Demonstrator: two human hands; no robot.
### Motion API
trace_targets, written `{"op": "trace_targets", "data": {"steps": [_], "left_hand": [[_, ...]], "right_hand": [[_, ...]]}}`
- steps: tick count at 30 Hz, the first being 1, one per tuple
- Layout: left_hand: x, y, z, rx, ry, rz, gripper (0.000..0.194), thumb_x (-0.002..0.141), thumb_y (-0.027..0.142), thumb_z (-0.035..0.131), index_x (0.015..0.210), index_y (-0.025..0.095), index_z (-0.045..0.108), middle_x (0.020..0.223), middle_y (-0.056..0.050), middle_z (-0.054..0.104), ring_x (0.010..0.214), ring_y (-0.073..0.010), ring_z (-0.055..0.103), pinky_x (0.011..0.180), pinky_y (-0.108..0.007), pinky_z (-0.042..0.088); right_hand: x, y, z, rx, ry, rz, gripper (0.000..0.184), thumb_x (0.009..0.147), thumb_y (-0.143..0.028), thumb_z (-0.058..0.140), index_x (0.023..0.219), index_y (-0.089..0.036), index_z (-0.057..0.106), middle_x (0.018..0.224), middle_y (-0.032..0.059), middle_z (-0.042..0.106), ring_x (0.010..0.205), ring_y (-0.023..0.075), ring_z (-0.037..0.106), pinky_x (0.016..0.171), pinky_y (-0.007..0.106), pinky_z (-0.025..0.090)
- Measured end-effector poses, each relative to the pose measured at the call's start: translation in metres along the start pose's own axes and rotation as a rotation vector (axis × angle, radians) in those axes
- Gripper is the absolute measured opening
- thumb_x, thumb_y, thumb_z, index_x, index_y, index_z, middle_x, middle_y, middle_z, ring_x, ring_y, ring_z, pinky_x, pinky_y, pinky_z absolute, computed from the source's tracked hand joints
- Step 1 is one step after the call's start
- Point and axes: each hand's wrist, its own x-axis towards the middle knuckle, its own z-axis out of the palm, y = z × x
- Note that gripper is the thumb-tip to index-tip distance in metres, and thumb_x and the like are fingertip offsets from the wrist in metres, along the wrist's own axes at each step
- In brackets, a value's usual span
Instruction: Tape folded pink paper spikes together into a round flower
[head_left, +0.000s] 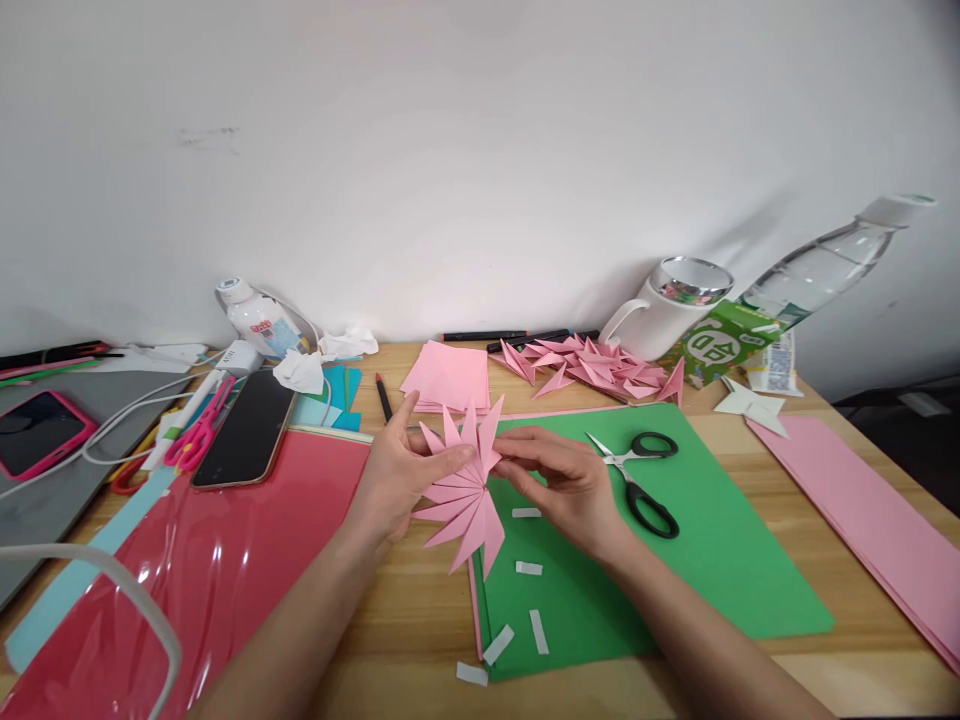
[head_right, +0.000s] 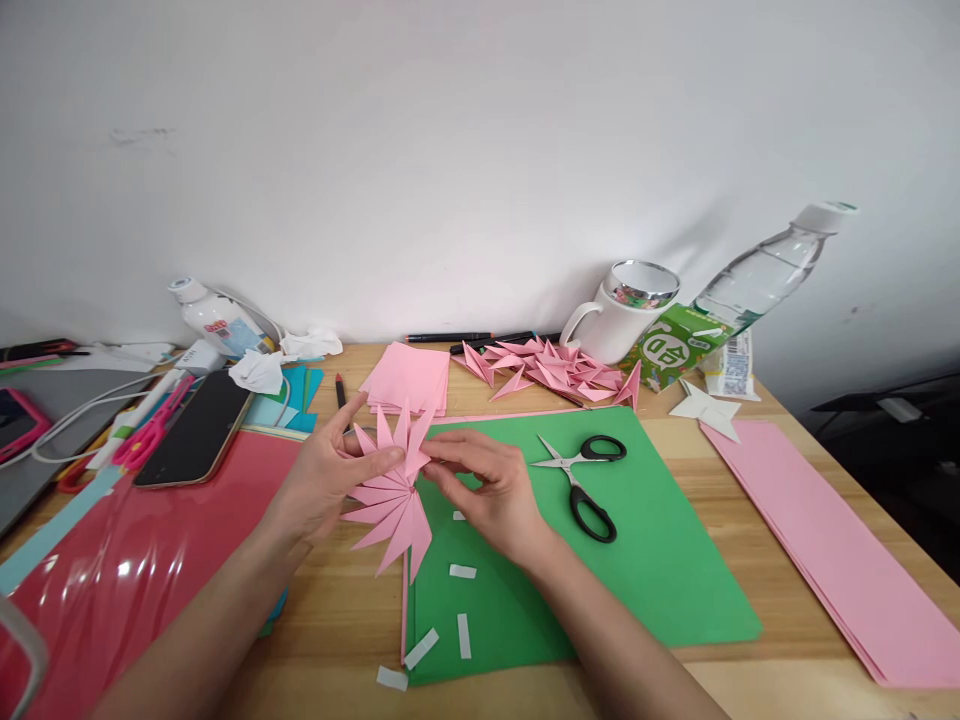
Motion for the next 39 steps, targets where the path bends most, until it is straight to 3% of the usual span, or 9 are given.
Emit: {"op": "trace_targets", "data": {"steps": [5, 10, 19, 26, 31, 39], "left_hand": [[-0.0003, 0.0019, 0.0014, -0.039, -0.005, -0.016, 0.114, 0.054, 0.018, 0.084, 0.147, 0.010, 0.018, 0.046, 0.011, 0.053, 0.039, -0.0050, 0.044, 0.041, -0.015, 0.034], [0.0007, 0.0010, 0.0005, -0.043, -0.010, -0.019, 0.115, 0.054, 0.018, 0.084, 0.147, 0.011, 0.018, 0.048, 0.010, 0.056, 0.040, -0.0058, 0.046, 0.041, -0.015, 0.035], [-0.0026, -0.0001, 0.0026, -0.046, 0.008, 0.016, 0.118, 0.055, 0.017, 0.084, 0.149, 0.013, 0.013, 0.053, 0.006, 0.062, 0.044, -0.0084, 0.051, 0.044, -0.018, 0.042], [0.0001, -0.0008, -0.0001, 0.010, -0.013, 0.014, 0.115, 0.056, 0.020, 0.083, 0.148, 0.013, 0.015, 0.051, 0.008, 0.057, 0.043, -0.0062, 0.045, 0.042, -0.016, 0.037], [0.0003, -0.0006, 0.0002, 0.034, -0.028, 0.018, 0.115, 0.057, 0.022, 0.083, 0.149, 0.013, 0.014, 0.051, 0.009, 0.056, 0.046, -0.0066, 0.046, 0.045, -0.017, 0.039], [0.0000, -0.0013, -0.0041, 0.026, -0.014, 0.019, 0.114, 0.056, 0.021, 0.084, 0.148, 0.013, 0.017, 0.049, 0.011, 0.052, 0.043, -0.0052, 0.043, 0.043, -0.015, 0.035]], "right_hand": [[0.0008, -0.0044, -0.0018, -0.149, 0.040, -0.099, 0.018, 0.082, -0.019, 0.059, 0.087, -0.026, 0.075, 0.075, 0.0028, 0.071, 0.061, 0.0137, 0.065, 0.054, 0.025, 0.056], [-0.0009, -0.0032, -0.0014, -0.170, 0.065, -0.118, 0.021, 0.082, -0.017, 0.058, 0.085, -0.028, 0.076, 0.078, 0.0023, 0.071, 0.056, 0.0122, 0.065, 0.052, 0.024, 0.055], [-0.0046, -0.0012, 0.0022, -0.295, 0.089, -0.191, 0.028, 0.080, -0.011, 0.057, 0.090, -0.029, 0.075, 0.082, 0.0026, 0.072, 0.067, 0.0135, 0.068, 0.058, 0.024, 0.056], [0.0010, -0.0055, -0.0037, -0.189, 0.009, -0.184, 0.024, 0.081, -0.010, 0.057, 0.086, -0.025, 0.074, 0.080, 0.0031, 0.071, 0.060, 0.0122, 0.067, 0.053, 0.022, 0.056], [0.0022, -0.0053, -0.0039, -0.259, 0.036, -0.209, 0.017, 0.079, -0.012, 0.061, 0.085, -0.023, 0.073, 0.076, 0.0040, 0.071, 0.064, 0.0136, 0.066, 0.052, 0.022, 0.054], [0.0032, -0.0049, -0.0055, -0.174, 0.002, -0.236, 0.022, 0.079, -0.006, 0.058, 0.085, -0.022, 0.073, 0.074, 0.0030, 0.069, 0.061, 0.0117, 0.066, 0.052, 0.020, 0.054]]}}
